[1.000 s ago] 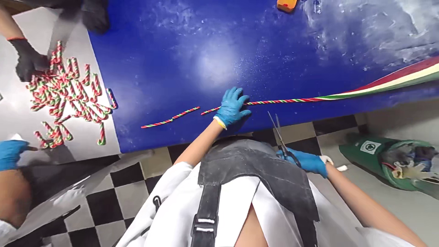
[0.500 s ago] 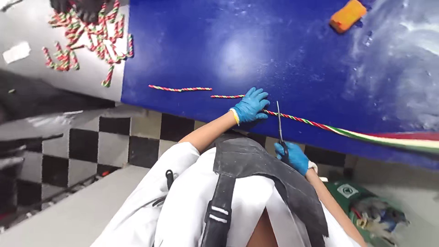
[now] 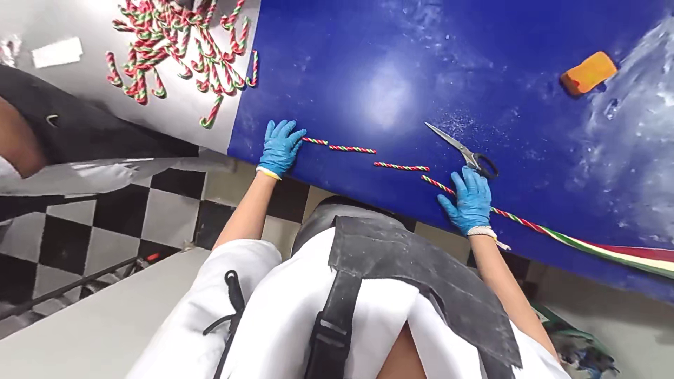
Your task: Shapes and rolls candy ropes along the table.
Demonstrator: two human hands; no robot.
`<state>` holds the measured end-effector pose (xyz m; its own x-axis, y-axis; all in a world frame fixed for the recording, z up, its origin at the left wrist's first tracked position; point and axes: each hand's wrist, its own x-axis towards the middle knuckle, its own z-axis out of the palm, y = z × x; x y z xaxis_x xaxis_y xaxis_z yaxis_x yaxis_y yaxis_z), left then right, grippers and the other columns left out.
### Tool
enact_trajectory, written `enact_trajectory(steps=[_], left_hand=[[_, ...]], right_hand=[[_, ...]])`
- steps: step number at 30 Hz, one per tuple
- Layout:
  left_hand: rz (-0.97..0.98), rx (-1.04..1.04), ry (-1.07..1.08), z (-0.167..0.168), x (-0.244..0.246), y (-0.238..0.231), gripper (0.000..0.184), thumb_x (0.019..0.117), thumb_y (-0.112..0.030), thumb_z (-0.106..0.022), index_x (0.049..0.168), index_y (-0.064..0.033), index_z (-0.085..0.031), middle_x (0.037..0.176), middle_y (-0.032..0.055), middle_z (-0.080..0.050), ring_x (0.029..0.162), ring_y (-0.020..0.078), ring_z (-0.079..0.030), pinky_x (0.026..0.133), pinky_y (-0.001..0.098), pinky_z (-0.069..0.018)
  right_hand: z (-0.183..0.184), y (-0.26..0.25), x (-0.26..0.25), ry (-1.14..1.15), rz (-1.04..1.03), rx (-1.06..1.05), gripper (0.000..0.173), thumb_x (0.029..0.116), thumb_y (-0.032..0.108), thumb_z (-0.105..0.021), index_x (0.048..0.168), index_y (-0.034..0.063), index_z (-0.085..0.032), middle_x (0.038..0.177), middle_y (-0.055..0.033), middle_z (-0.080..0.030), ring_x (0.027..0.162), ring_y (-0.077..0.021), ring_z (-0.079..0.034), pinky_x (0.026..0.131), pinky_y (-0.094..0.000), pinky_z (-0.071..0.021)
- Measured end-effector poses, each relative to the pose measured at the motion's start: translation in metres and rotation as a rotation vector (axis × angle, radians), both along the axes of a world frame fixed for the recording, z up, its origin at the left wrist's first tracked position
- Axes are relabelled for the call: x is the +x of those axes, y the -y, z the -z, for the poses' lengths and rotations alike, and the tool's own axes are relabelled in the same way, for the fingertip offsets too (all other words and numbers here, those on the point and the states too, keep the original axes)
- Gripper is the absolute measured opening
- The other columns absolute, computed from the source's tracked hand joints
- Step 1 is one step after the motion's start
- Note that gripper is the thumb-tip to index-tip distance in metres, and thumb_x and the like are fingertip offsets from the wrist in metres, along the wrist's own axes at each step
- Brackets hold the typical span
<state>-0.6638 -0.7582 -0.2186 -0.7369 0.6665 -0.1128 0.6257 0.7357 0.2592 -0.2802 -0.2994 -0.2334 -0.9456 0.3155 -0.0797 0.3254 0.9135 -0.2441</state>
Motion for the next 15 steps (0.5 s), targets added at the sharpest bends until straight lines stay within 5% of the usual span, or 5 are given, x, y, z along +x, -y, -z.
enact_trajectory(steps=[4, 12, 15], left_hand=[[-0.016, 0.166, 0.001, 0.016, -0.021, -0.014, 0.035, 0.1064, -0.026, -0.047, 0.132, -0.0142, -0.068, 0.151, 0.0177, -0.053, 0.148, 0.0383, -0.04, 0.125, 0.06, -0.0197], [0.098, 0.127, 0.061, 0.003, 0.064, -0.12, 0.063, 0.1059, -0.058, -0.033, 0.147, -0.0155, -0.057, 0.157, 0.0126, -0.049, 0.152, 0.0368, -0.033, 0.125, 0.0662, -0.0112], [0.005, 0.076, 0.036, 0.0, 0.088, -0.152, 0.072, 0.105, -0.06, -0.029, 0.151, -0.009, -0.051, 0.158, 0.0174, -0.047, 0.152, 0.0399, -0.034, 0.124, 0.0695, -0.011]], right_hand=[[0.007, 0.016, -0.03, 0.001, -0.019, 0.07, 0.086, 0.0923, 0.077, -0.035, 0.156, 0.0191, -0.046, 0.165, -0.0122, -0.039, 0.156, -0.0407, -0.025, 0.125, -0.064, -0.0139], [-0.007, 0.121, -0.185, 0.02, -0.155, -0.031, 0.096, 0.0871, 0.079, -0.051, 0.158, 0.0144, -0.042, 0.167, -0.0129, -0.035, 0.158, -0.0338, -0.021, 0.128, -0.0598, -0.015], [-0.005, 0.154, -0.225, -0.02, -0.117, -0.094, 0.088, 0.087, 0.059, -0.063, 0.158, 0.0132, -0.041, 0.166, -0.012, -0.036, 0.157, -0.0326, -0.024, 0.128, -0.0584, -0.0147]])
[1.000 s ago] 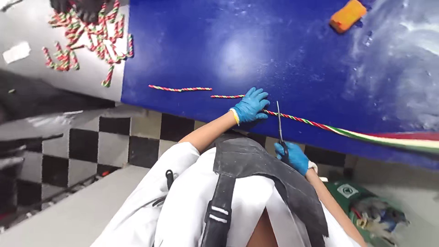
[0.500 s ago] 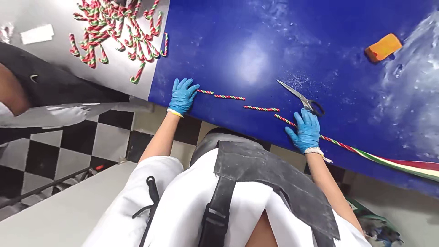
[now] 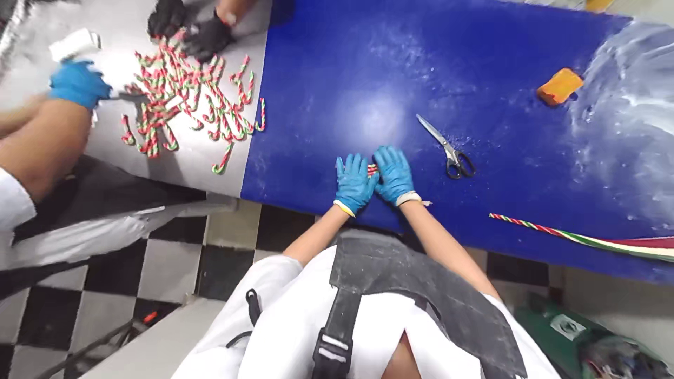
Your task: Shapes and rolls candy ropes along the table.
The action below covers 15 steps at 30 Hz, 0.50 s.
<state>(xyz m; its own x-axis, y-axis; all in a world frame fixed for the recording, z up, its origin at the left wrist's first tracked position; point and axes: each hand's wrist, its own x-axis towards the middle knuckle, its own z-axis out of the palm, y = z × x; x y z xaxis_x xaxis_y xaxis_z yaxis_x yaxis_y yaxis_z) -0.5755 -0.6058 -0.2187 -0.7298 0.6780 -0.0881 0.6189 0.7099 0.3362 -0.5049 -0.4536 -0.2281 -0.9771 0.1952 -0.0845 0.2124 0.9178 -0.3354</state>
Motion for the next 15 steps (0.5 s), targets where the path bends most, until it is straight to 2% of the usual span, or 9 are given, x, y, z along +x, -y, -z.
enact_trajectory(steps=[1, 2, 4, 7, 9, 11, 13, 15], left_hand=[[-0.037, -0.027, -0.019, 0.002, 0.002, -0.009, 0.075, 0.1039, -0.061, -0.028, 0.153, -0.0073, -0.048, 0.16, 0.019, -0.044, 0.152, 0.0401, -0.033, 0.124, 0.0691, -0.0105], [-0.07, -0.047, -0.048, 0.006, 0.001, -0.015, 0.079, 0.103, -0.063, -0.027, 0.155, -0.0055, -0.044, 0.162, 0.0207, -0.04, 0.153, 0.0407, -0.03, 0.124, 0.0691, -0.0097], [-0.128, -0.079, -0.115, 0.012, -0.007, -0.027, 0.086, 0.1011, -0.068, -0.026, 0.157, -0.0034, -0.039, 0.163, 0.0231, -0.035, 0.154, 0.0429, -0.027, 0.123, 0.0702, -0.0082], [-0.168, -0.126, -0.165, 0.01, -0.021, -0.038, 0.092, 0.0985, -0.073, -0.026, 0.158, -0.0046, -0.038, 0.163, 0.0252, -0.035, 0.153, 0.0462, -0.028, 0.122, 0.0724, -0.0077], [-0.124, -0.121, -0.196, 0.0, -0.02, -0.048, 0.089, 0.0992, -0.072, -0.027, 0.158, -0.0069, -0.038, 0.162, 0.0258, -0.036, 0.152, 0.0471, -0.028, 0.122, 0.0722, -0.0088], [-0.011, -0.039, -0.262, -0.007, 0.0, -0.063, 0.084, 0.0998, -0.069, -0.031, 0.155, -0.0082, -0.045, 0.159, 0.0241, -0.042, 0.151, 0.045, -0.033, 0.122, 0.0711, -0.0125], [0.146, 0.037, -0.261, -0.012, 0.04, -0.087, 0.082, 0.099, -0.07, -0.036, 0.154, -0.0111, -0.047, 0.159, 0.0213, -0.044, 0.152, 0.0413, -0.033, 0.123, 0.0696, -0.0145], [0.321, 0.082, -0.208, -0.012, 0.099, -0.123, 0.082, 0.0976, -0.073, -0.039, 0.155, -0.0143, -0.047, 0.16, 0.0184, -0.043, 0.153, 0.0384, -0.032, 0.124, 0.0675, -0.0162]], right_hand=[[-0.002, 0.005, -0.005, -0.019, 0.022, -0.015, 0.083, 0.0871, 0.051, -0.063, 0.158, 0.0127, -0.042, 0.165, -0.0118, -0.038, 0.157, -0.0325, -0.026, 0.128, -0.0579, -0.0168], [-0.003, 0.006, -0.002, -0.06, 0.046, -0.029, 0.079, 0.0886, 0.049, -0.062, 0.156, 0.0124, -0.045, 0.164, -0.0116, -0.041, 0.156, -0.0323, -0.03, 0.127, -0.0571, -0.0193], [-0.005, -0.008, 0.023, -0.112, 0.045, -0.05, 0.075, 0.0932, 0.057, -0.058, 0.155, 0.015, -0.048, 0.163, -0.0098, -0.043, 0.155, -0.0303, -0.032, 0.127, -0.0553, -0.0212], [-0.015, -0.052, 0.106, -0.155, -0.004, -0.035, 0.068, 0.0963, 0.06, -0.055, 0.152, 0.021, -0.052, 0.161, -0.005, -0.046, 0.154, -0.0258, -0.034, 0.127, -0.0537, -0.0245], [-0.023, -0.1, 0.181, -0.147, 0.061, 0.014, 0.062, 0.0963, 0.056, -0.055, 0.148, 0.0224, -0.056, 0.156, -0.0021, -0.052, 0.151, -0.0241, -0.04, 0.125, -0.053, -0.0291], [-0.03, -0.161, 0.263, -0.045, 0.164, 0.071, 0.061, 0.0904, 0.045, -0.063, 0.146, 0.0203, -0.058, 0.152, -0.0042, -0.056, 0.147, -0.0269, -0.046, 0.123, -0.0546, -0.0317], [-0.033, -0.23, 0.345, 0.124, 0.264, 0.145, 0.071, 0.0782, 0.032, -0.078, 0.146, 0.0195, -0.059, 0.149, -0.0071, -0.059, 0.143, -0.0316, -0.049, 0.12, -0.0588, -0.0339], [-0.034, -0.299, 0.419, 0.28, 0.364, 0.231, 0.082, 0.0666, 0.024, -0.087, 0.144, 0.02, -0.061, 0.146, -0.0094, -0.061, 0.139, -0.0362, -0.052, 0.115, -0.0647, -0.0349]])
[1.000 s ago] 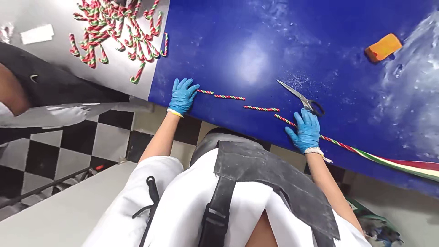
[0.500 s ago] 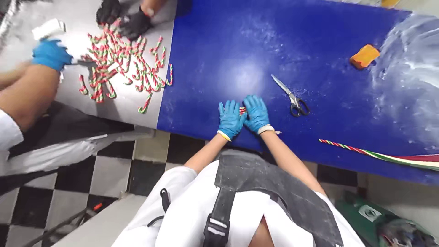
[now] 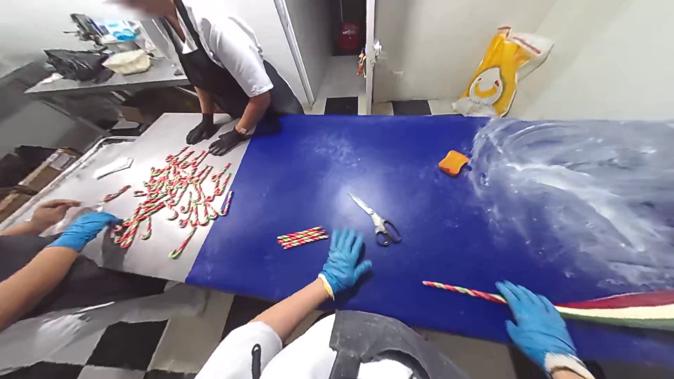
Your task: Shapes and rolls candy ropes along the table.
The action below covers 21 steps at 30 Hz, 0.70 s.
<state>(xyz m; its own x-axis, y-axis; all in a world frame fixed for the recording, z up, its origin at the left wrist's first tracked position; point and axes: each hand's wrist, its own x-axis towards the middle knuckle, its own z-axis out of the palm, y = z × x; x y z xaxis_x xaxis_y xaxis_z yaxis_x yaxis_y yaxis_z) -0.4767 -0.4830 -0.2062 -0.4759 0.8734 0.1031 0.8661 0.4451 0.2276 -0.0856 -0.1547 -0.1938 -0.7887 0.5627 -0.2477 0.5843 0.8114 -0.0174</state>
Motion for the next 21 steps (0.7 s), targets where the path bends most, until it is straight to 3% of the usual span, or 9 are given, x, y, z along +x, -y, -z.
enact_trajectory(steps=[2, 5, 9, 12, 13, 15, 18, 20, 21], left_hand=[[0.186, 0.025, 0.057, 0.007, 0.067, -0.047, 0.081, 0.0965, -0.074, -0.041, 0.154, -0.017, -0.048, 0.16, 0.0146, -0.045, 0.153, 0.0345, -0.033, 0.125, 0.0634, -0.0199], [0.384, 0.031, 0.104, 0.024, 0.167, -0.132, 0.075, 0.0951, -0.069, -0.052, 0.152, -0.0196, -0.049, 0.157, 0.0118, -0.049, 0.149, 0.0319, -0.04, 0.124, 0.0578, -0.0287], [0.48, -0.136, 0.236, 0.022, 0.281, -0.265, 0.071, 0.1012, -0.057, -0.051, 0.156, -0.0137, -0.042, 0.164, 0.0172, -0.036, 0.154, 0.0394, -0.029, 0.124, 0.0624, -0.0229], [0.571, -0.137, 0.237, 0.014, 0.336, -0.342, 0.062, 0.0969, -0.035, -0.066, 0.15, -0.0094, -0.047, 0.149, 0.0177, -0.053, 0.139, 0.0389, -0.049, 0.113, 0.0576, -0.0421], [0.593, -0.146, 0.266, 0.01, 0.347, -0.357, 0.062, 0.092, -0.023, -0.071, 0.147, -0.0057, -0.05, 0.14, 0.019, -0.059, 0.129, 0.0395, -0.055, 0.105, 0.0567, -0.048], [0.572, -0.204, 0.378, -0.005, 0.356, -0.369, 0.048, 0.0938, -0.007, -0.066, 0.139, 0.0002, -0.054, 0.126, 0.0218, -0.065, 0.117, 0.041, -0.063, 0.093, 0.0572, -0.0546], [0.419, -0.318, 0.627, -0.026, 0.351, -0.37, 0.036, 0.1001, -0.005, -0.055, 0.136, 0.0016, -0.055, 0.12, 0.0259, -0.067, 0.113, 0.0453, -0.065, 0.09, 0.0625, -0.0565], [0.319, -0.369, 0.776, -0.037, 0.342, -0.361, 0.031, 0.0982, -0.007, -0.058, 0.128, 0.0009, -0.061, 0.12, 0.0255, -0.067, 0.113, 0.0458, -0.065, 0.088, 0.0658, -0.0557], [0.313, -0.386, 0.828, -0.044, 0.334, -0.352, 0.03, 0.0969, -0.007, -0.06, 0.125, 0.0013, -0.063, 0.121, 0.0257, -0.068, 0.113, 0.0461, -0.066, 0.087, 0.0673, -0.0548]], right_hand=[[-0.008, -0.06, 0.055, 0.126, 0.08, 0.064, 0.087, 0.0624, 0.017, -0.088, 0.145, 0.0203, -0.061, 0.145, -0.0108, -0.062, 0.14, -0.0394, -0.05, 0.114, -0.0694, -0.032], [0.004, -0.117, 0.093, 0.159, 0.098, 0.148, 0.072, 0.0663, 0.013, -0.085, 0.136, 0.019, -0.068, 0.138, -0.0097, -0.067, 0.141, -0.0376, -0.049, 0.117, -0.0676, -0.0283], [0.019, -0.134, 0.093, 0.158, 0.069, 0.227, 0.054, 0.0677, 0.02, -0.083, 0.121, 0.0194, -0.074, 0.123, -0.0106, -0.072, 0.125, -0.0334, -0.061, 0.12, -0.059, -0.0305], [0.018, -0.132, 0.096, 0.139, 0.059, 0.221, 0.052, 0.0716, 0.015, -0.08, 0.123, 0.0176, -0.074, 0.125, -0.0112, -0.072, 0.127, -0.0326, -0.061, 0.123, -0.0582, -0.0257], [0.017, -0.131, 0.095, 0.164, 0.061, 0.223, 0.05, 0.074, 0.017, -0.08, 0.124, 0.0167, -0.074, 0.128, -0.0109, -0.071, 0.129, -0.0324, -0.06, 0.123, -0.0576, -0.0243], [0.019, -0.131, 0.093, 0.217, 0.063, 0.255, 0.046, 0.0783, 0.021, -0.077, 0.124, 0.0184, -0.074, 0.129, -0.0082, -0.071, 0.129, -0.0297, -0.06, 0.123, -0.0555, -0.0258], [0.021, -0.133, 0.092, 0.188, 0.054, 0.305, 0.039, 0.0799, 0.026, -0.075, 0.118, 0.0209, -0.076, 0.123, -0.0057, -0.073, 0.123, -0.027, -0.064, 0.119, -0.0542, -0.0322], [-0.013, -0.11, 0.075, -0.008, 0.025, 0.313, 0.029, 0.0835, 0.026, -0.064, 0.105, 0.0141, -0.078, 0.11, -0.0115, -0.075, 0.111, -0.0318, -0.068, 0.112, -0.0547, -0.0404], [-0.055, -0.085, 0.052, -0.08, 0.005, 0.321, 0.03, 0.0846, 0.024, -0.056, 0.095, 0.0096, -0.08, 0.1, -0.0153, -0.077, 0.102, -0.0346, -0.071, 0.104, -0.055, -0.0461]])
